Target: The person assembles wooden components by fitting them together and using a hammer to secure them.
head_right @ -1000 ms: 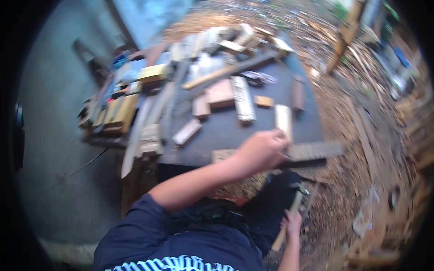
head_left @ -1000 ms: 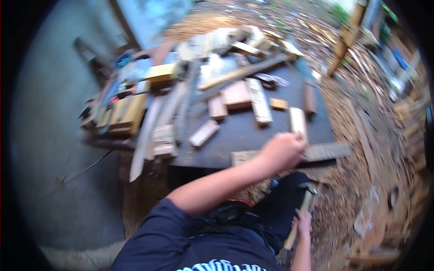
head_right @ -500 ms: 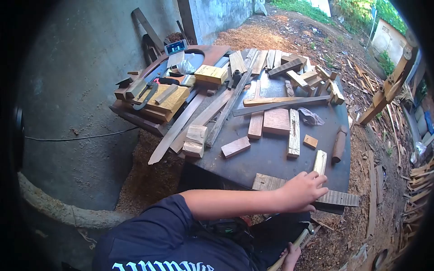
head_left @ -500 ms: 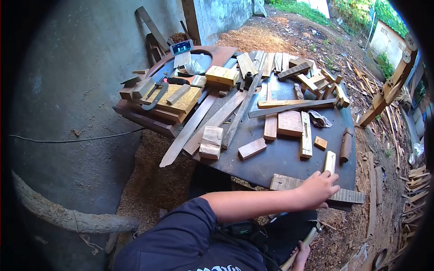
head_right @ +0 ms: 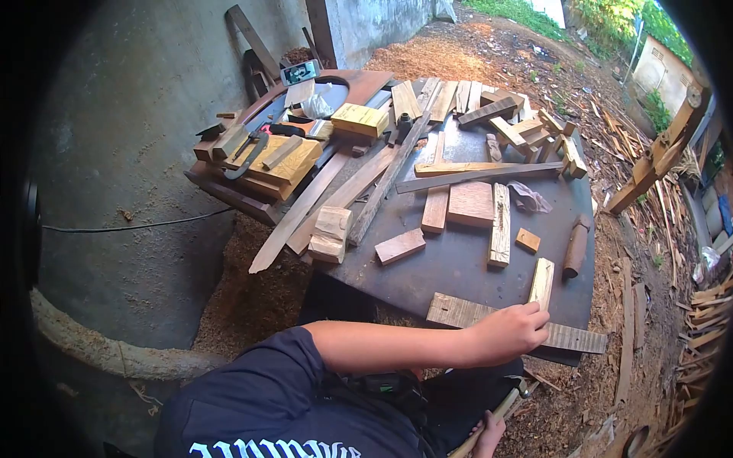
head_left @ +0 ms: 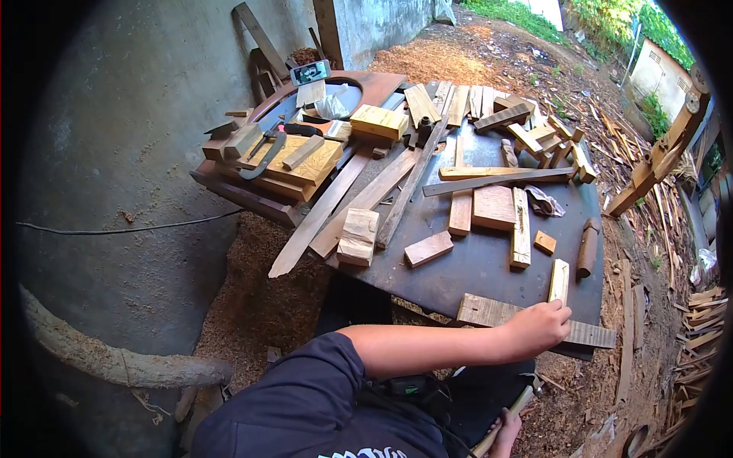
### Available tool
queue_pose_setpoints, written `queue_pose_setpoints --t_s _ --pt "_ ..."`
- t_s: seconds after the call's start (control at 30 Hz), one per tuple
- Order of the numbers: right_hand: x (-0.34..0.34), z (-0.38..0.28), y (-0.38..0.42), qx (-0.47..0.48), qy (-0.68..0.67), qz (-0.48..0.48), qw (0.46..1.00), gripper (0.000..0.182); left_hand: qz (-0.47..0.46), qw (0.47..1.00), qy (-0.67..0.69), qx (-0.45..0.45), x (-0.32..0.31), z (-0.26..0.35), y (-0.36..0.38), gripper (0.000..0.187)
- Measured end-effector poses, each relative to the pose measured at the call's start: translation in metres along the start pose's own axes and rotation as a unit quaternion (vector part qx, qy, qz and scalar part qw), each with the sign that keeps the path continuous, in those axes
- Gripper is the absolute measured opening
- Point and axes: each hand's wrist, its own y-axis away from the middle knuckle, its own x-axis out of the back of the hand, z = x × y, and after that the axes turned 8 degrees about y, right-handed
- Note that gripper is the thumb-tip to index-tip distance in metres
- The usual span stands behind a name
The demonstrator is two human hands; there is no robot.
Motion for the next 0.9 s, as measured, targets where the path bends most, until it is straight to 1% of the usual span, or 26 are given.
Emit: queue_pose_setpoints --t_s 0.07,0.17,0.23,0.27,0.3,0.4,0.57,0.7,0.8,0.9 --pt "-0.001 0.002 -0.001 0.010 -0.006 -0.002 1.000 0.038 0.000 1.000 -0.010 -0.008 0.009 0.005 -0.001 0.007" --pt "0.003 0.013 -0.009 -0.011 -0.009 -0.012 1.000 0.037 0.015 1.000 -0.016 -0.017 0.011 0.005 0.001 0.007" --pt "0.000 0.021 -0.016 -0.007 -0.027 -0.002 1.000 0.020 0.033 0.999 -0.021 -0.023 0.010 0.001 0.000 0.009" --pt "0.000 0.024 -0.018 -0.005 -0.037 0.004 0.999 0.016 0.042 0.998 -0.024 -0.027 0.009 -0.002 -0.001 0.013" --pt "0.002 0.028 -0.020 -0.002 -0.038 0.006 0.999 0.016 0.051 0.998 -0.027 -0.030 0.008 -0.004 -0.001 0.017" --pt "-0.002 0.022 -0.013 0.001 -0.041 0.006 0.999 0.016 0.062 0.998 -0.030 0.001 0.024 -0.005 -0.010 0.023" --pt "-0.005 0.010 -0.003 0.000 -0.045 0.002 0.999 0.017 0.097 0.994 -0.055 0.017 0.034 -0.004 -0.009 0.022" --pt "0.002 0.028 -0.021 0.011 -0.036 0.002 0.999 0.017 0.123 0.989 -0.076 0.021 0.035 -0.004 -0.004 0.022" --pt "0.004 0.032 -0.024 0.012 -0.038 -0.003 0.999 0.018 0.069 0.994 -0.062 0.058 0.039 -0.008 0.000 0.022" --pt "0.003 0.030 -0.021 0.003 -0.044 -0.002 0.999 0.018 0.061 0.993 -0.077 0.061 0.044 -0.013 -0.001 0.020"
